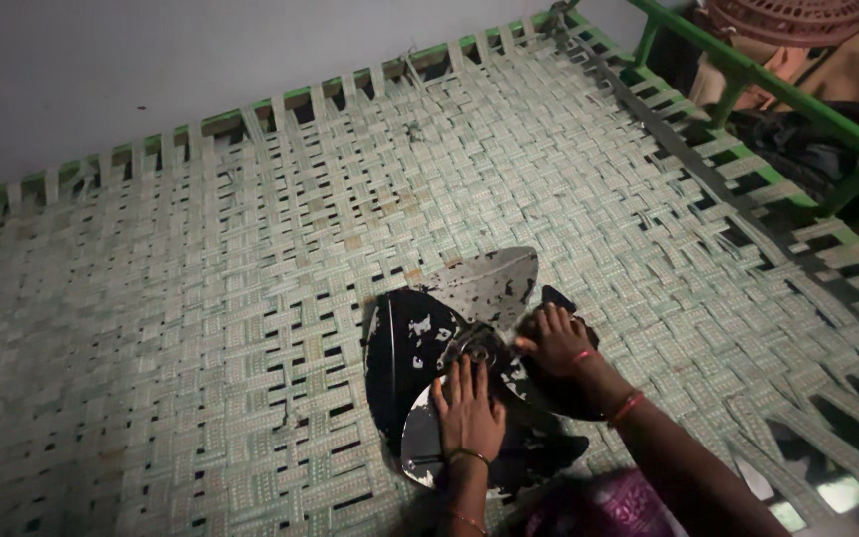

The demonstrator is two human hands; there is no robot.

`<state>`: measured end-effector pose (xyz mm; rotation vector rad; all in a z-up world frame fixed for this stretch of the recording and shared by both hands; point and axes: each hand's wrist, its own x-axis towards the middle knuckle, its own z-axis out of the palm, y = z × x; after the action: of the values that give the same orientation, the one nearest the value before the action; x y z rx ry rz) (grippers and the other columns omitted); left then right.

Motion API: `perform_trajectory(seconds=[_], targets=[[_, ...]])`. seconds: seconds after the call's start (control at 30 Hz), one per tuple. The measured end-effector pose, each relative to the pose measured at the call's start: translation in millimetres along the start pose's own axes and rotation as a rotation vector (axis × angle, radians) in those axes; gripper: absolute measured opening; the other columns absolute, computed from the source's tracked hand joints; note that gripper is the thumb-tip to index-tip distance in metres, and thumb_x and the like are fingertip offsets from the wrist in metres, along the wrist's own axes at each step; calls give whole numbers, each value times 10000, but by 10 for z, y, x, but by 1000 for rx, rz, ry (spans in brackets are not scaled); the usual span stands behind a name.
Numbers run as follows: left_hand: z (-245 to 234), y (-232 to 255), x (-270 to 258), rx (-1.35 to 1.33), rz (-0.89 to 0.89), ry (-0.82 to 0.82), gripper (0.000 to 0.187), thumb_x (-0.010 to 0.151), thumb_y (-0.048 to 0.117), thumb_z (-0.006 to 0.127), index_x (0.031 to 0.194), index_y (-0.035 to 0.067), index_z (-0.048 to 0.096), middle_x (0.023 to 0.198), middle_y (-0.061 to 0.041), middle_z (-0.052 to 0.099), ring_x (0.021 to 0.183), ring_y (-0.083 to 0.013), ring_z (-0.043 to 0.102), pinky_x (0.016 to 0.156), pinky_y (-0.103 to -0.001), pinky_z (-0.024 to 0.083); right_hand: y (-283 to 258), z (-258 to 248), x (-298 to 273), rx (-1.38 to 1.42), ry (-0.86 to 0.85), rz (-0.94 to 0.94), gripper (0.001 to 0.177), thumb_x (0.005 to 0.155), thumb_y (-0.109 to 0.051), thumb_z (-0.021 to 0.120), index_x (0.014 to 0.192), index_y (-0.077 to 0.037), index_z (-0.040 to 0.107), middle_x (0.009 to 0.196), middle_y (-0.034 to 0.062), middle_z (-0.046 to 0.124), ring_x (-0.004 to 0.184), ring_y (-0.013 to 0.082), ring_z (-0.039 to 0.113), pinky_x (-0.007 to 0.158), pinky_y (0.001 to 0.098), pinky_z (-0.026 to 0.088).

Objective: The person scrubs a three-blade ceiling fan with a small brush and a cloth on a woven cot. They repeatedly rub the blades and central hub, flipping the fan over to clean both sides.

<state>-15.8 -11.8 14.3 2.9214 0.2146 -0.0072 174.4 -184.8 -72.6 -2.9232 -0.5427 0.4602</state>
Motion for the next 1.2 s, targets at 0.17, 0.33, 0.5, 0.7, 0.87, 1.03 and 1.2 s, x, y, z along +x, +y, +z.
perform_trajectory(seconds=[0.17, 0.33, 0.5, 0.7, 0.87, 1.03, 1.2], targets=[[-9, -11, 23, -20, -1, -20, 782, 902, 359, 567, 1582, 114, 267, 1691, -138, 170, 1540, -304, 115, 1200, -588, 40, 185, -25, 362, -20, 118, -65, 914, 920, -720, 463, 1579, -117, 273, 1695, 131, 194, 1577, 333, 158, 1176, 667, 221], [49, 2, -2, -18, 1, 89, 755, 898, 348, 569, 1574, 121, 322, 1666, -132, 227, 1539, -299, 156, 1209, -585, 55, 246, -87, 308, -54, 107, -71, 935, 838, -635, 555, 1579, -128, 293, 1703, 92, 218, 1591, 299, 174, 1123, 677, 288], [71, 14, 2, -3, -2, 107, 749, 877, 357, 575, 1552, 123, 351, 1656, -135, 248, 1540, -299, 156, 1213, -570, 53, 300, -152, -166, 19, 2, 17, 956, 912, -750, 449, 1597, -121, 228, 1704, 98, 146, 1573, 302, 137, 1172, 698, 201], [94, 11, -9, 2, -14, 87, 746, 889, 349, 566, 1572, 143, 349, 1662, -116, 254, 1547, -279, 168, 1224, -566, 68, 264, -212, -1185, -23, -44, -33, 915, 948, -713, 410, 1569, -57, 264, 1682, 152, 191, 1555, 333, 190, 1188, 638, 217], [88, -7, -25, 14, 14, 157, 750, 891, 361, 564, 1571, 140, 338, 1660, -117, 252, 1541, -284, 170, 1214, -565, 88, 110, -261, -1859, -138, 155, -233, 871, 938, -600, 489, 1477, 74, 372, 1552, 273, 381, 1449, 401, 368, 1204, 493, 283], [72, 5, -15, 40, 12, 103, 746, 905, 366, 551, 1577, 135, 323, 1667, -120, 232, 1547, -285, 151, 1213, -556, 86, 200, -260, -1538, 242, 96, -207, 833, 1002, -582, 510, 1415, 134, 406, 1467, 341, 461, 1404, 458, 433, 1183, 481, 357], [91, -16, 9, 28, 19, 68, 715, 931, 346, 527, 1574, 112, 320, 1665, -144, 213, 1527, -298, 148, 1209, -577, 68, 314, 68, -626, 79, 162, -149, 766, 988, -554, 502, 1451, 48, 399, 1533, 307, 390, 1428, 466, 378, 1162, 533, 332]])
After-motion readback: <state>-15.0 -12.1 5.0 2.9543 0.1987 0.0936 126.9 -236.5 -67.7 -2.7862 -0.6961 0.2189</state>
